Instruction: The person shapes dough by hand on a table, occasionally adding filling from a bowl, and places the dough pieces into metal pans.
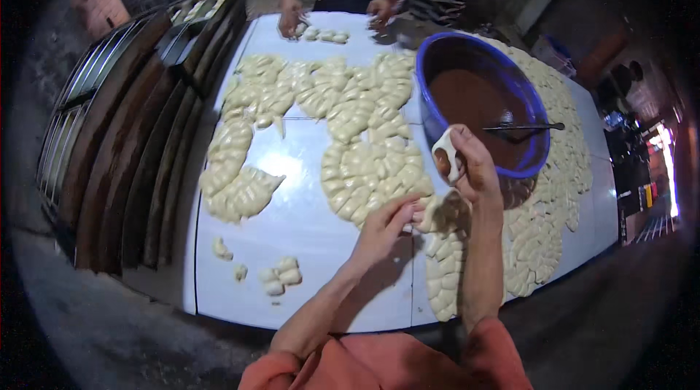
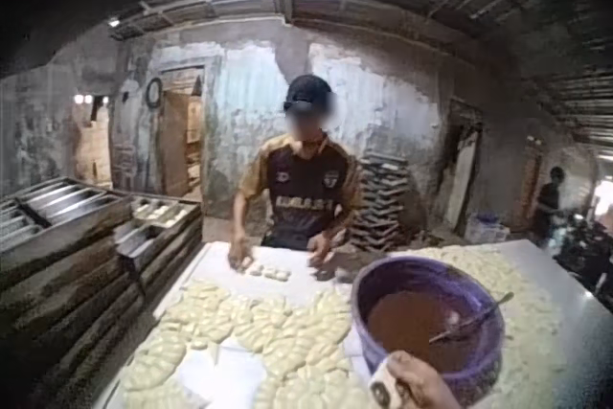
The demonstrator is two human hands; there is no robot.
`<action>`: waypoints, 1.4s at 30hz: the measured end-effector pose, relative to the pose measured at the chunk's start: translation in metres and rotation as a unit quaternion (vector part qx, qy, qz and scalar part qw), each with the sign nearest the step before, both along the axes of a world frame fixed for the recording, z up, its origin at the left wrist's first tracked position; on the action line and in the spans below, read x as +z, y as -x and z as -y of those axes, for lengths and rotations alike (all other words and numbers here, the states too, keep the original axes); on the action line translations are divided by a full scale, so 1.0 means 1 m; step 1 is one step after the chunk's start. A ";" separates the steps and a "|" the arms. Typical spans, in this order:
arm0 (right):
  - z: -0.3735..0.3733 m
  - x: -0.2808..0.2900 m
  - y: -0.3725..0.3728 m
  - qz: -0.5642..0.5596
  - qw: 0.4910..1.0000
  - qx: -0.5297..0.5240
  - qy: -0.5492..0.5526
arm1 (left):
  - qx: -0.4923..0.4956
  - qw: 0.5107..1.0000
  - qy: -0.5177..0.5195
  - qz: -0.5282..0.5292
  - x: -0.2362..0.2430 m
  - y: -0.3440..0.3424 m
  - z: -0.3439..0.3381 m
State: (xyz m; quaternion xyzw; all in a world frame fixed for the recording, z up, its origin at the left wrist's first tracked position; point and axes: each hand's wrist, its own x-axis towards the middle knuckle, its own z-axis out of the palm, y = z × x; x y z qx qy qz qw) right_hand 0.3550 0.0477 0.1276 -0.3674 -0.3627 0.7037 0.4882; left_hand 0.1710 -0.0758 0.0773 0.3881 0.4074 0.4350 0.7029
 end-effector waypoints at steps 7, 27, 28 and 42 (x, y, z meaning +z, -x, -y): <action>0.074 -0.061 0.069 -0.155 0.983 0.072 0.066 | 0.196 0.941 0.151 0.232 -0.023 0.042 0.018; 0.156 -0.061 0.179 0.176 0.981 0.072 -0.035 | 0.223 0.965 0.116 0.074 -0.021 0.157 0.045; 0.157 -0.065 0.173 0.163 0.975 0.123 -0.088 | 0.209 0.969 0.116 0.053 -0.020 0.163 0.045; 0.176 -0.106 0.180 0.237 0.920 -0.054 -0.308 | 0.111 0.990 0.076 0.049 -0.029 0.152 0.071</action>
